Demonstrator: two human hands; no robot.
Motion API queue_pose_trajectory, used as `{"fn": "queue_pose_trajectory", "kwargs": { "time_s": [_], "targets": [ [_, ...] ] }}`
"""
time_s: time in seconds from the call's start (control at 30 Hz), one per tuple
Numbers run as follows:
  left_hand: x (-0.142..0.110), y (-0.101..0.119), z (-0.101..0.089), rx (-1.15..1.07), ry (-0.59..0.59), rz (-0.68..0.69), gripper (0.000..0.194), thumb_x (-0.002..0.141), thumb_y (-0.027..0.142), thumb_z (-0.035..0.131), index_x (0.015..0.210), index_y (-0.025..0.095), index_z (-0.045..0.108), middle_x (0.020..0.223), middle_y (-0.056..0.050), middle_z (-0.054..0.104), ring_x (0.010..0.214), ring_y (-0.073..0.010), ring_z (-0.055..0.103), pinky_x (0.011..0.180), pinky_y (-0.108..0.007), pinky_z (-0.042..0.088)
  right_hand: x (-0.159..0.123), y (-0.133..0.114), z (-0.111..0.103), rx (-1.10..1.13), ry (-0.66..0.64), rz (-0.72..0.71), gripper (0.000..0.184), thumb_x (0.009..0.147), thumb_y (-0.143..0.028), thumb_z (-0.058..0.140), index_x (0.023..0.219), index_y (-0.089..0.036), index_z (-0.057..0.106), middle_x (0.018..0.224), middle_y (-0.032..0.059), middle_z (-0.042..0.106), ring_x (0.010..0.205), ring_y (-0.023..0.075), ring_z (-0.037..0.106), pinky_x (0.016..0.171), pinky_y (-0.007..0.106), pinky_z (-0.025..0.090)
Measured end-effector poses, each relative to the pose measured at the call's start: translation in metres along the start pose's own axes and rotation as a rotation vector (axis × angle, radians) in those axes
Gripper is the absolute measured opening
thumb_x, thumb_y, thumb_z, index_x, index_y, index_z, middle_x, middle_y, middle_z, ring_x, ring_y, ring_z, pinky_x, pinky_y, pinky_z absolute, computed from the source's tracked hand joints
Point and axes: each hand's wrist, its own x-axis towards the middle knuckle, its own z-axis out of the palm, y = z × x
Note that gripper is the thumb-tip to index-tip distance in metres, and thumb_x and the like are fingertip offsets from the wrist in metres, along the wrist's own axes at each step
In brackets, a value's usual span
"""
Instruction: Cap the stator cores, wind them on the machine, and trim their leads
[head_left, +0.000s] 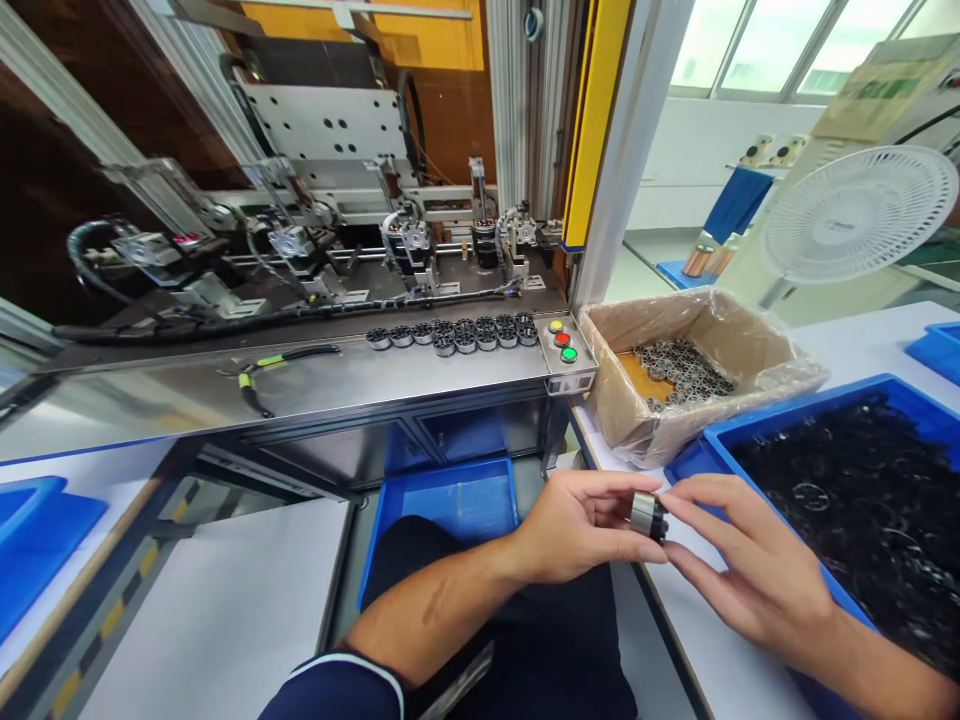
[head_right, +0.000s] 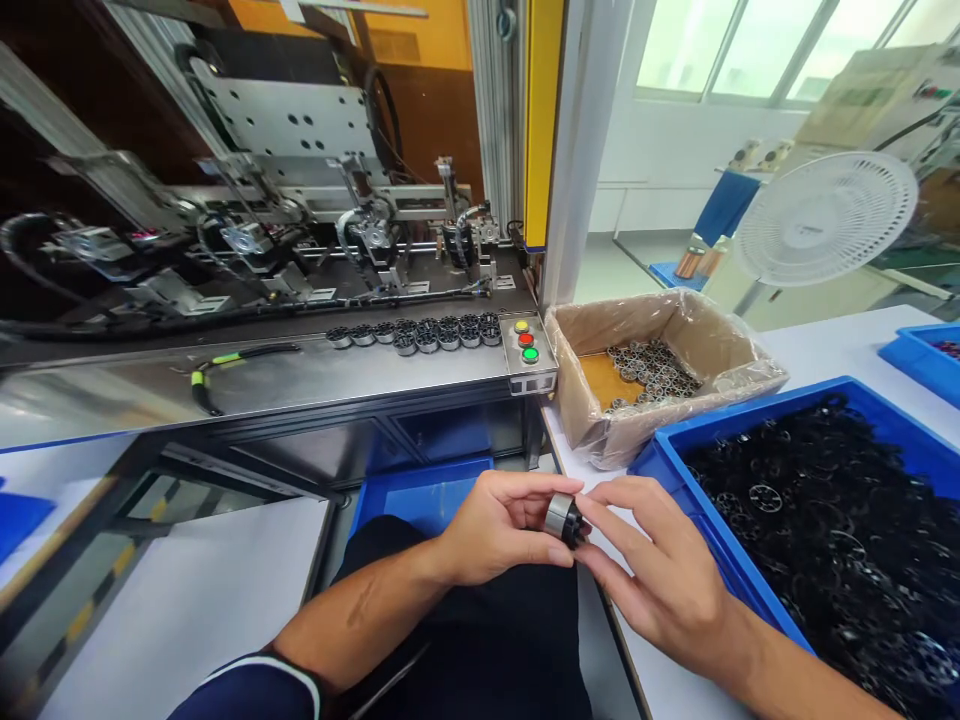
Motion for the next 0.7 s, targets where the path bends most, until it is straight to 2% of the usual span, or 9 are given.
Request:
{"fn": "queue_pose_trajectory", "kwargs": {
  "time_s": [0.23, 0.4, 0.57, 0.7],
  "targets": [
    [-0.003, -0.001, -0.002, 0.011, 0.052, -0.054, 0.062, 0.053, 0.021, 0.094, 0.111, 0.013, 0.073, 0.089, -0.006, 0.078, 0.080, -0.0182, 0.074, 0.084, -0.033, 0.060, 0.006, -0.005, -0.001, -0.007, 0.020, -0.018, 0.057, 0.087, -0.005, 0.063, 0.142, -0.019, 0.050, 0.109, 0.0125, 0.064, 0.101, 0.0213, 0.064, 0.081, 0.034, 0.059],
    [-0.002, 0.001, -0.004, 0.022, 0.064, -0.043, 0.058, 0.055, 0.018, 0.093, 0.110, 0.015, 0.074, 0.094, -0.006, 0.078, 0.081, -0.0163, 0.073, 0.083, -0.030, 0.059, 0.008, -0.007, 0.001, 0.057, 0.018, 0.031, 0.052, 0.089, -0.007, 0.061, 0.139, -0.017, 0.052, 0.110, 0.0135, 0.064, 0.101, 0.0212, 0.064, 0.082, 0.033, 0.059],
    [-0.001, -0.001, -0.001, 0.042, 0.037, -0.021, 0.057, 0.062, 0.022, 0.091, 0.115, 0.015, 0.073, 0.103, -0.009, 0.077, 0.091, -0.0208, 0.073, 0.091, -0.036, 0.058, 0.010, -0.007, 0.004, 0.031, 0.046, 0.016, 0.051, 0.088, -0.006, 0.061, 0.137, -0.015, 0.053, 0.108, 0.0134, 0.065, 0.099, 0.0207, 0.064, 0.081, 0.033, 0.059],
    [-0.005, -0.013, 0.006, 0.139, 0.090, 0.095, 0.059, 0.074, 0.034, 0.083, 0.128, 0.018, 0.066, 0.119, -0.011, 0.073, 0.109, -0.0253, 0.069, 0.098, -0.037, 0.054, 0.011, -0.006, 0.006, -0.105, 0.086, -0.051, 0.046, 0.087, -0.007, 0.062, 0.132, -0.014, 0.056, 0.103, 0.0129, 0.067, 0.098, 0.0222, 0.065, 0.080, 0.036, 0.059]
  ]
}}
